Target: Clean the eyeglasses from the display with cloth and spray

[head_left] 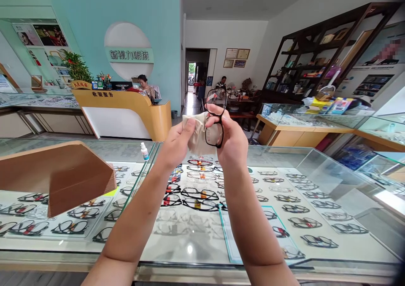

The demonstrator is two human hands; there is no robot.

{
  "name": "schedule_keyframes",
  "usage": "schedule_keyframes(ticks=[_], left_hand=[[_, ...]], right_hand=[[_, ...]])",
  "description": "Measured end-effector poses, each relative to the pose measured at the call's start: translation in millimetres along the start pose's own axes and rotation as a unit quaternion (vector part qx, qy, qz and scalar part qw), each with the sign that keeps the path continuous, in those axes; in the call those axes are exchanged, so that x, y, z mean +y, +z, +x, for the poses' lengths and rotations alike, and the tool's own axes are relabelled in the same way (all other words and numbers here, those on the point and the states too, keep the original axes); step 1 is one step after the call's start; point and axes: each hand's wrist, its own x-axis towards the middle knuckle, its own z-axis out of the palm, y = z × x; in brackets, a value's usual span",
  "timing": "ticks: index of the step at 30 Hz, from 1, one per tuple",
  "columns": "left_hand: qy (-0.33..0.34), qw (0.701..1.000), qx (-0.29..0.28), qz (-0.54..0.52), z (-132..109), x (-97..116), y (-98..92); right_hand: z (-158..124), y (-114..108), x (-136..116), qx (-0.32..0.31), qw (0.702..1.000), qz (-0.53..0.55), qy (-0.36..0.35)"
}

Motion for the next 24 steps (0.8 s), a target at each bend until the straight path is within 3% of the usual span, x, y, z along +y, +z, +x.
schedule_keyframes(ticks=[2,9,13,19,24], left_hand=[[0.007,1.0,-0.011,0.014,-2,-1,5.4],[-0.003,0.998,0.058,0.028,-2,-6,6.8],[0.001,0.999,0.042,0.022,-3,-4,2.7],[0.01,1.0,-0.009,0.021,-8,3,11.4],[0.028,0.999,0.041,0.005,-11,0,20.9]], right_hand=[[-1,2,3,-0.012,1.0,0.004,-0.008],[-2,1,1,0.014,0.999,0.001,-0.039],[-1,-2,0,0.021,0.999,-0.001,-0.044],[-3,4,8,-0.032,0.999,0.027,-0.029],[-9,13,7,-0.063,0.997,0.036,-0.008]])
